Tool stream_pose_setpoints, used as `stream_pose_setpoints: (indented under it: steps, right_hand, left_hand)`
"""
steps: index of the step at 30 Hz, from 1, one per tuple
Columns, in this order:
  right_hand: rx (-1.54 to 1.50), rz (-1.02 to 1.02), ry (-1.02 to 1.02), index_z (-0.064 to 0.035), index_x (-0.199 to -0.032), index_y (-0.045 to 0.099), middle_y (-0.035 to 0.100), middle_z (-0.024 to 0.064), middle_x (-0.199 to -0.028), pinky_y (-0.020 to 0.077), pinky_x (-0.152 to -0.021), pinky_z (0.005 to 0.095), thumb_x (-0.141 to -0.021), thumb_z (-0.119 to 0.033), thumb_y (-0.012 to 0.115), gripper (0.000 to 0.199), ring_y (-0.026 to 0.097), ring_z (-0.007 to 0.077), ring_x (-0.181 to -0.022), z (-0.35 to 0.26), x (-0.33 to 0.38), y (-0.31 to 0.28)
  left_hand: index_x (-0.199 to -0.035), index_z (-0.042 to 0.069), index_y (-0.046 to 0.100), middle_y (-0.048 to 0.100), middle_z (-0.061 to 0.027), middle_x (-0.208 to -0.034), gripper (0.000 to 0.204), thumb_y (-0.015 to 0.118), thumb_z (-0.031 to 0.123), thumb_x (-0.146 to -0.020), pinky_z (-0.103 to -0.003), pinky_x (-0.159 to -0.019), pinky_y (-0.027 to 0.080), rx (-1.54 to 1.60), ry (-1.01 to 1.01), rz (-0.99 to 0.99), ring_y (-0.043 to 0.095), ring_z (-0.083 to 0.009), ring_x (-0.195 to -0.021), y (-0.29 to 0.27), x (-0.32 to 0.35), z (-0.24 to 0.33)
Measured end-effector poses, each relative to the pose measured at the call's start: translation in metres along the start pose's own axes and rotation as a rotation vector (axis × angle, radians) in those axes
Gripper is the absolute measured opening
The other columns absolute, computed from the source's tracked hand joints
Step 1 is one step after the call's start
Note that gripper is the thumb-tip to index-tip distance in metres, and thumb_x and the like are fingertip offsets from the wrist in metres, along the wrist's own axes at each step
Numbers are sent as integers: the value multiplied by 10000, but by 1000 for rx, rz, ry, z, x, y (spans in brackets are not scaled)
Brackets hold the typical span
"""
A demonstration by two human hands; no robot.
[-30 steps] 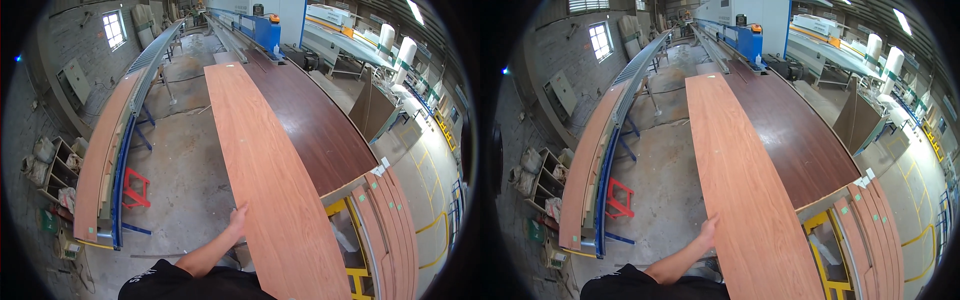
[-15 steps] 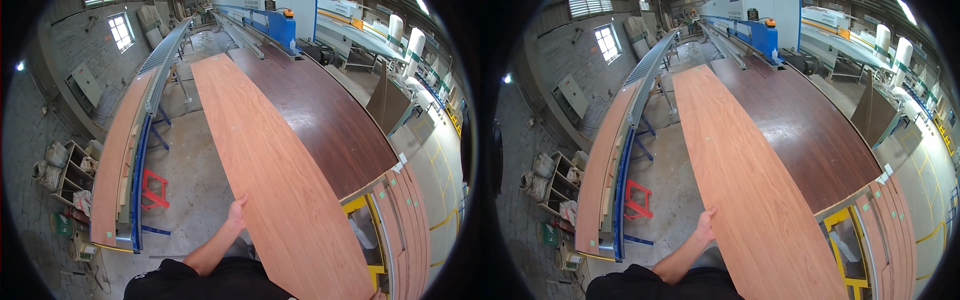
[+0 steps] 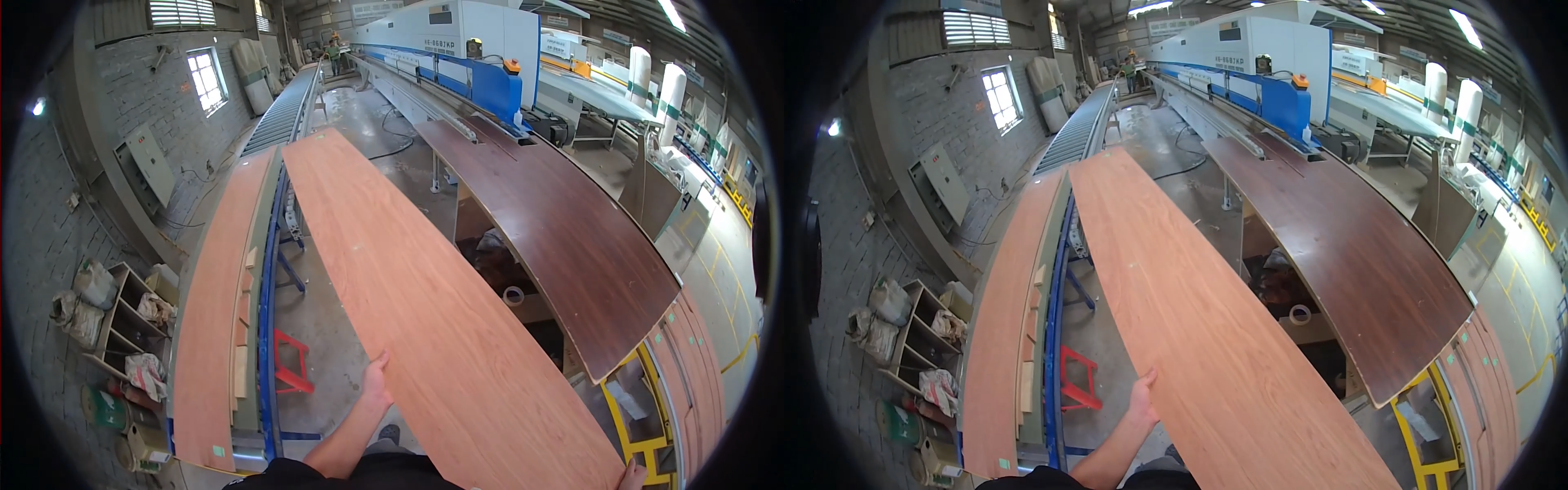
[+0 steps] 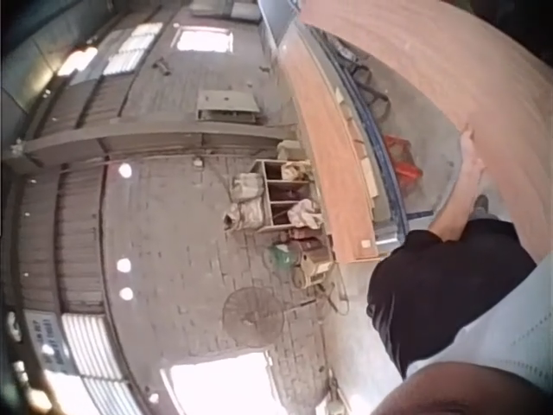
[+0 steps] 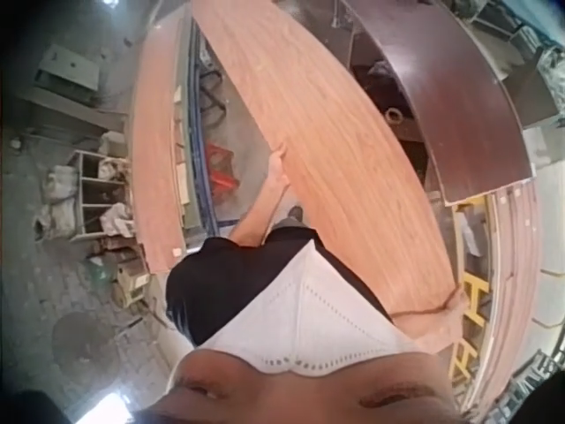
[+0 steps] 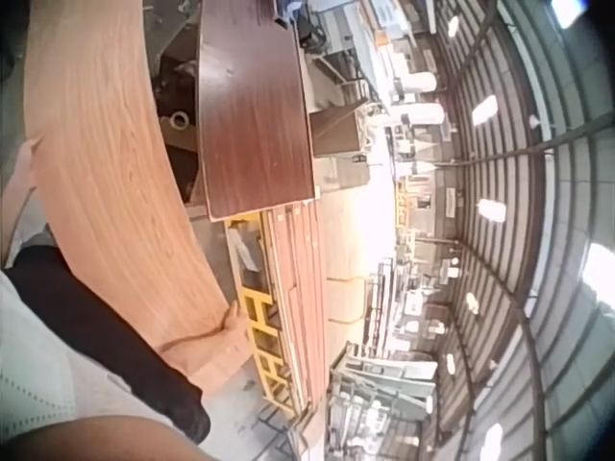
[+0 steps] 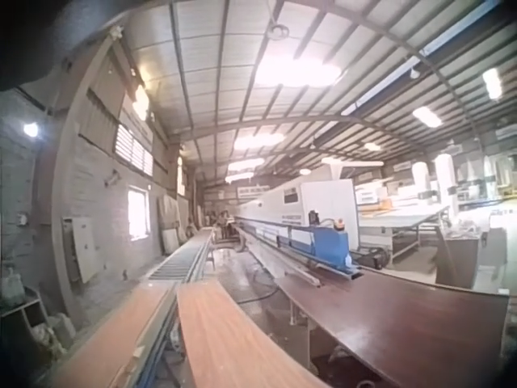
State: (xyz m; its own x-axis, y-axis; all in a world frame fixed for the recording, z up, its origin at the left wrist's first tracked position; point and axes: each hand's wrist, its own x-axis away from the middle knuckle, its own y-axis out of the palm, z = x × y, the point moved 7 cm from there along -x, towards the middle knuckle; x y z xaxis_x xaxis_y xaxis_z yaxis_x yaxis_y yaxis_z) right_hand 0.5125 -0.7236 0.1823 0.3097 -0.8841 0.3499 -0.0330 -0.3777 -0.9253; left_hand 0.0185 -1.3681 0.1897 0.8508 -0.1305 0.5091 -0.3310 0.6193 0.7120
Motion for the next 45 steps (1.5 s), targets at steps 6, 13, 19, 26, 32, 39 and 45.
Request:
stream_pose_setpoints:
  steps: [6,13,19,26,32,39,45]
  right_hand:
    - [-12,-3,-94,47,-1106,552,531,266,-1090,391,-907,414,-876,-515,455,614,504,380,-1056,-2,28,68]
    - [43,-15,-236,61,-970,586,550,270,-924,415,-795,427,-867,-478,482,558,545,385,-904,-129,86,57]
    - [79,-17,-328,73,-854,616,566,274,-781,437,-699,438,-859,-446,504,531,581,390,-773,-272,155,32]
    - [-54,100,-520,89,-682,612,533,264,-588,425,-551,442,-812,-405,577,512,585,383,-573,-380,189,52]
    - [-22,68,-599,79,-725,621,561,282,-672,436,-585,442,-846,-433,532,534,583,414,-649,-490,196,80]
    - [8,12,-838,98,-782,619,588,293,-763,450,-676,458,-896,-451,443,588,598,425,-767,-666,229,107]
    - [-31,-153,-1065,54,-913,628,614,269,-923,450,-796,428,-895,-415,449,503,588,407,-898,-844,249,140]
  left_hand:
    - [-1190,41,519,577,-113,-1175,360,479,274,-919,-455,-950,407,-17,1,29,531,-287,-1099,-59,-10,56]
    - [-1198,35,513,575,-123,-1182,372,482,277,-918,-443,-953,411,-15,-4,70,531,-287,-1102,-85,-43,109]
    - [-1198,32,509,572,-128,-1186,377,492,274,-909,-456,-943,423,8,27,6,541,-296,-1089,-83,-100,158]
    - [-1225,37,489,566,-131,-1200,410,460,303,-914,-445,-948,425,-15,87,-23,540,-295,-1098,-93,-162,219]
    - [-1274,69,464,551,-88,-1245,493,464,403,-912,-394,-972,411,41,-80,-70,526,-252,-1131,-93,-117,144]
    - [-1215,76,490,579,-43,-1155,403,557,307,-892,-331,-873,471,4,-331,-152,558,-158,-1050,-123,5,22]
    - [-1232,44,434,555,-73,-1147,411,549,276,-914,-397,-890,474,-102,-143,149,564,-222,-1046,-111,12,55]
